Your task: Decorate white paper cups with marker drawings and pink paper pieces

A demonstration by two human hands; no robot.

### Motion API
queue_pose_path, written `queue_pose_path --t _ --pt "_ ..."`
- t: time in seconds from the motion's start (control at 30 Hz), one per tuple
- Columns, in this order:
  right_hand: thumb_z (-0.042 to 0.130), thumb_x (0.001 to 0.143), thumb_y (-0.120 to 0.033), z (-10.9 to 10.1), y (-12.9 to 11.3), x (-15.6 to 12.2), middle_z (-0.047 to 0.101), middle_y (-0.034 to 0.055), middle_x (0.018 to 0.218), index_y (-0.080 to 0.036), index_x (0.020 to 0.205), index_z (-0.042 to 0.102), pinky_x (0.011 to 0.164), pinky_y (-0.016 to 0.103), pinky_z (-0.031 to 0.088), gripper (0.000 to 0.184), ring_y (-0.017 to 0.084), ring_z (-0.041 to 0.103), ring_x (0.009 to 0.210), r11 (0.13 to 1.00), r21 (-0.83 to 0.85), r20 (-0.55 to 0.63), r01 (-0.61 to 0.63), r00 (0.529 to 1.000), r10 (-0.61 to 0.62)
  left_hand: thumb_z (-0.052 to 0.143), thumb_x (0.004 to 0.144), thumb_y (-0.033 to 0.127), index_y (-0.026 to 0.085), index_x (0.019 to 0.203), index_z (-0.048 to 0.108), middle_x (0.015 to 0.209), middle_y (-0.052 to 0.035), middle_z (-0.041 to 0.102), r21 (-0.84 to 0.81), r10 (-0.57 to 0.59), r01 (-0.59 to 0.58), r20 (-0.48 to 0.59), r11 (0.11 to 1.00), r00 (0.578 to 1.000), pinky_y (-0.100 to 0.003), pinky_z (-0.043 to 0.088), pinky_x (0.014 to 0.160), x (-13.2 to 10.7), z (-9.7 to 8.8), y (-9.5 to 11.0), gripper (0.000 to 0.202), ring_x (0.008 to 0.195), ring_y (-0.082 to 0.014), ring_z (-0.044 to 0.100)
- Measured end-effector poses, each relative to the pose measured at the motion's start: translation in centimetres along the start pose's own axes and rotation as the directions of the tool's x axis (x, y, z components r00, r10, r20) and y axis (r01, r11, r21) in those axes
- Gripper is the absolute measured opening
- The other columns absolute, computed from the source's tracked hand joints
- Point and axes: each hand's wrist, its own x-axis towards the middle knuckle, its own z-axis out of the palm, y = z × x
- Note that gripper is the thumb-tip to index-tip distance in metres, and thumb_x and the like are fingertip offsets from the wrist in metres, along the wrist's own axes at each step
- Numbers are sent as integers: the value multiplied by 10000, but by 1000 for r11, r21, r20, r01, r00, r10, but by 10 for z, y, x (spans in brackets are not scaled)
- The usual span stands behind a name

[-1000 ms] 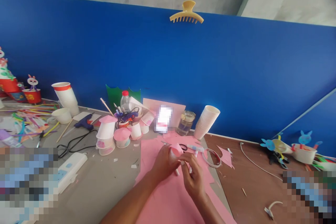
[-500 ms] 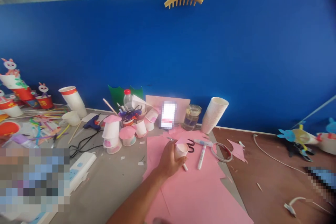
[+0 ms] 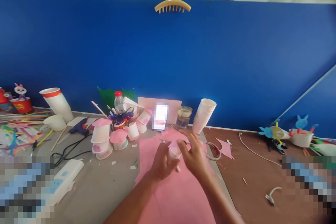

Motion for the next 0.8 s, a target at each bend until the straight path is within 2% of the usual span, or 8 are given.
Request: queue_pose_path --t 0.07,0.13,0.2,0.27,0.37,0.5,0.7,0.8 --pt "503 863 -446 -2 27 2 619 111 1134 -201 1090 613 913 455 473 352 273 559 1084 985 113 50 -132 991 127 597 786 419 179 1266 434 1081 -119 607 9 22 -22 72 1000 997 -522 425 912 1 0 0 561 1029 -310 548" --pt "493 858 -516 -4 47 -5 625 94 1171 -233 1130 610 911 431 482 409 274 561 1113 939 237 196 -249 959 205 605 778 407 180 1277 421 1143 -138 581 13 -38 37 100 999 994 -535 407 932 0 1 -1 579 1069 -318 531" --pt "543 825 -542 -3 61 -14 603 75 1239 -270 1193 588 962 428 451 460 274 535 1170 897 329 308 -296 931 194 625 752 390 186 1278 426 1217 -151 543 -6 -84 85 112 996 990 -545 379 967 0 1 -1 599 1120 -330 508" --pt "573 809 -546 2 71 -21 562 62 1308 -291 1216 583 1015 430 405 480 273 481 1235 850 422 341 -316 924 174 632 732 354 189 1290 420 1247 -151 532 -34 -78 84 138 996 987 -553 336 1007 0 0 1 620 1146 -334 494" --pt "480 843 -596 14 86 -28 586 61 1276 -306 1221 582 982 461 422 487 279 489 1223 683 636 359 -359 921 150 613 739 309 205 1270 449 1220 -122 563 -58 -22 35 211 998 977 -545 291 1044 2 -3 5 566 1115 -312 514" --pt "522 825 -577 22 94 -32 603 64 1243 -294 1194 612 977 454 415 474 284 515 1181 554 716 433 -425 892 125 583 767 306 213 1235 491 1231 -101 562 -102 23 2 245 995 969 -494 336 1028 7 -6 11 486 1118 -295 510" --pt "577 803 -512 24 90 -33 646 66 1163 -276 1170 629 942 445 429 439 286 574 1081 376 806 436 -457 888 144 621 752 329 231 1258 470 1254 -99 532 -137 -29 65 250 988 968 -456 402 980 7 -4 10 537 1115 -289 509" --pt "618 769 -481 25 92 -34 661 59 1120 -276 1139 645 921 441 438 424 284 593 1030 324 814 450 -482 876 172 654 737 325 243 1272 452 1280 -100 515 -163 -46 88 244 983 969 -458 388 1002 4 0 6 578 1156 -294 493"
